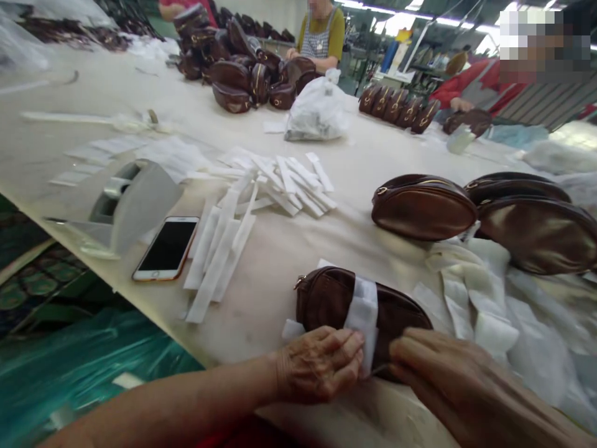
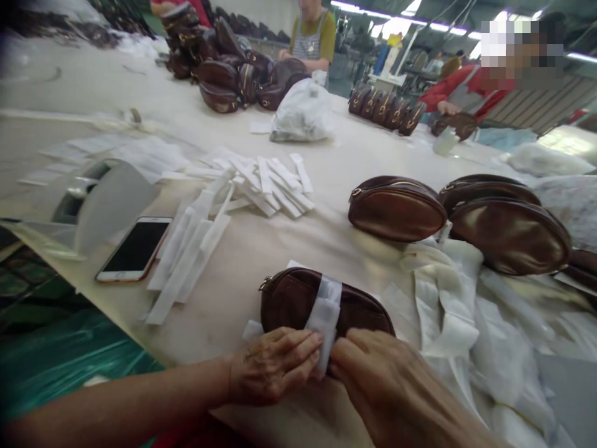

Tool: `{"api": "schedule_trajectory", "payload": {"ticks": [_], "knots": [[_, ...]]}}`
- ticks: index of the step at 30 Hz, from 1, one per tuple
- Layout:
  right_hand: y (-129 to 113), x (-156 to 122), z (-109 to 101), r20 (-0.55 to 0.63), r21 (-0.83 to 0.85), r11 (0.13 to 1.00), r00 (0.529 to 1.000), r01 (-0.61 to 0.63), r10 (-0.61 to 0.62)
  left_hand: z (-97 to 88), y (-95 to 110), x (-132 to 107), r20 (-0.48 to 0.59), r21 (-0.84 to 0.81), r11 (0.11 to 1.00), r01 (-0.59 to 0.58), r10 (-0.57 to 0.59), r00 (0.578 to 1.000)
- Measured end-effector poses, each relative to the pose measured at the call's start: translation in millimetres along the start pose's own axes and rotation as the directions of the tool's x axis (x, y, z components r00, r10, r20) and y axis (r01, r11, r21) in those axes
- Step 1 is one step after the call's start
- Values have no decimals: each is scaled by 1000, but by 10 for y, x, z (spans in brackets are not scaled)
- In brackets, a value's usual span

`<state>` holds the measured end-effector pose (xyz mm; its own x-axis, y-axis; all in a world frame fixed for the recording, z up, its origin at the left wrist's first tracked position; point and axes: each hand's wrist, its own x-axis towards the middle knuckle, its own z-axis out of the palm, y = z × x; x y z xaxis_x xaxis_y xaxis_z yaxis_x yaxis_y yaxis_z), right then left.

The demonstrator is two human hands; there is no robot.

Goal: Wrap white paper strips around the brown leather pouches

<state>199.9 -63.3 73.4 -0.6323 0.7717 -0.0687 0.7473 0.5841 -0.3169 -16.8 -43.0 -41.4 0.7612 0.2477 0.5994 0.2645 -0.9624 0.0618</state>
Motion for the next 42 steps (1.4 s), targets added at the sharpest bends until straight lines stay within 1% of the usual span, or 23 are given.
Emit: {"api": "schedule_trajectory", "payload": {"ticks": [2,4,8,10,13,15,17,19,20,22,25,27,29,31,33,35,36,37,38,39,40,41,42], "knots": [[118,373,-30,74,-108,992,996,62,-54,2,-1,-8,5,9,1000,2,-2,1000],[234,622,14,159,-189,981,987,41,-11,0,-7,-13,34,9,1000,-7,6,999],[425,842,86,340,-121,983,925,-138,172,-10,-24,-16,63,-9,1000,-21,22,998],[517,892,67,363,-66,964,894,-258,264,-11,-30,-17,59,-12,1000,-15,16,998],[619,883,41,239,-69,917,885,-394,398,-7,-33,-18,46,-21,1000,-5,6,999],[607,786,84,36,-48,923,923,-382,384,-7,-32,-15,31,-31,1000,-2,3,1000],[502,620,202,-218,-22,964,942,-265,254,-10,-31,-8,9,-41,999,5,-5,1000],[327,423,380,-414,-75,991,908,-113,72,-12,-31,-3,-13,-54,998,14,-15,1000],[228,327,483,-457,-127,990,889,-54,-10,-10,-32,-3,-24,-66,998,18,-20,1000],[38,162,688,-485,-235,972,865,11,-128,3,-36,-11,-35,-96,995,24,-27,999],[-171,0,920,-492,-327,945,851,15,-183,35,-34,-34,-63,-142,989,30,-39,997],[-244,-76,980,-495,-299,953,845,53,-202,40,-20,-38,-77,-154,987,37,-50,996],[-250,-146,953,-535,-184,975,819,124,-205,4,1,-13,-50,-160,985,59,-68,996],[-166,-204,854,-571,-75,988,806,138,-156,-88,5,51,35,-202,974,101,-96,995],[20,-221,715,-614,-6,999,789,-34,23,-222,-47,149,90,-266,947,181,-162,983],[276,-173,569,-599,106,949,742,-298,300,-359,-180,253,91,-273,893,358,-347,934],[411,-126,502,-530,198,889,718,-413,452,-413,-272,299,91,-252,833,492,-486,869],[537,-68,442,-401,287,817,712,-500,577,-452,-375,335,114,-234,727,645,-638,761],[645,-5,390,-241,353,745,715,-565,656,-474,-479,362,175,-229,589,775,-758,629],[730,55,347,-99,395,690,719,-606,688,-479,-577,379,262,-232,450,862,-825,501],[786,109,312,5,420,653,722,-630,692,-471,-663,388,350,-236,343,909,-843,409],[815,152,286,59,433,637,725,-638,686,-451,-731,390,426,-243,279,929,-830,360],[818,183,268,70,442,636,731,-632,678,-425,-779,387,477,-251,254,934,-807,348]]}}
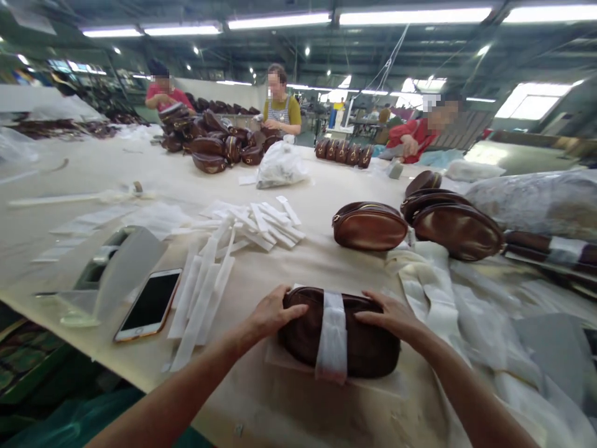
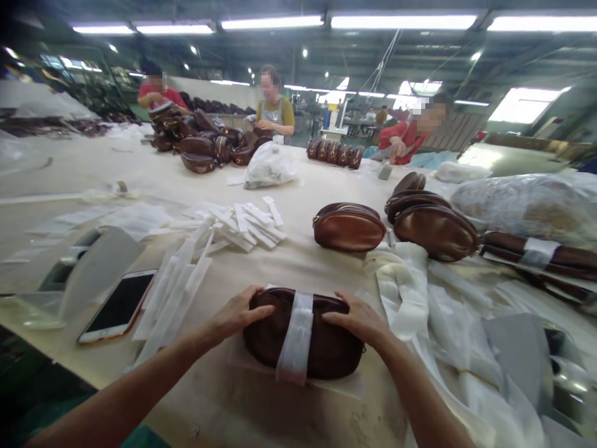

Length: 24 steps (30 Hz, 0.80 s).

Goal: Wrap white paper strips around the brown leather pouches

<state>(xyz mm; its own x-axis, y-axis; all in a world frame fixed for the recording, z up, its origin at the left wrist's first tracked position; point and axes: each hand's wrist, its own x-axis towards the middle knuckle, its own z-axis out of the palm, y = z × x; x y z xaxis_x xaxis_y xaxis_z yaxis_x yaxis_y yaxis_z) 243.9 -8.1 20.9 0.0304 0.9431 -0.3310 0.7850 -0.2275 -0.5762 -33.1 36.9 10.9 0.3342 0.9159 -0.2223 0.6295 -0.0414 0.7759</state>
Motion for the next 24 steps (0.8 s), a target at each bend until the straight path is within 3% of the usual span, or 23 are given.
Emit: {"api": "schedule_trajectory", "payload": {"ticks": [4,10,14,17,19,20,22,24], "knots": [[-109,-74,32,-16,38,999,1000,-3,4,78,-37,70,45,-61,998,12,-10,999],[-35,-313,71,-78,99,985,985,-145,153,243,37,19,76,-279,960,29,-8,997],[106,-510,-6,-52,191,967,982,-168,180,301,52,-29,34,-384,921,-63,82,996],[123,-667,-141,-42,90,990,993,-108,112,309,67,-77,-50,-301,928,-221,216,975],[75,-759,-223,-60,-51,998,997,-42,39,313,101,-106,-143,-187,900,-394,372,917],[42,-796,-249,-53,-77,997,998,-22,17,315,128,-114,-189,-119,865,-487,462,867],[-5,-844,-259,29,3,1000,1000,-8,8,313,203,-107,-208,6,777,-630,617,759],[10,-891,-234,88,193,981,996,-32,15,298,302,-71,-161,73,661,-747,747,645]]}}
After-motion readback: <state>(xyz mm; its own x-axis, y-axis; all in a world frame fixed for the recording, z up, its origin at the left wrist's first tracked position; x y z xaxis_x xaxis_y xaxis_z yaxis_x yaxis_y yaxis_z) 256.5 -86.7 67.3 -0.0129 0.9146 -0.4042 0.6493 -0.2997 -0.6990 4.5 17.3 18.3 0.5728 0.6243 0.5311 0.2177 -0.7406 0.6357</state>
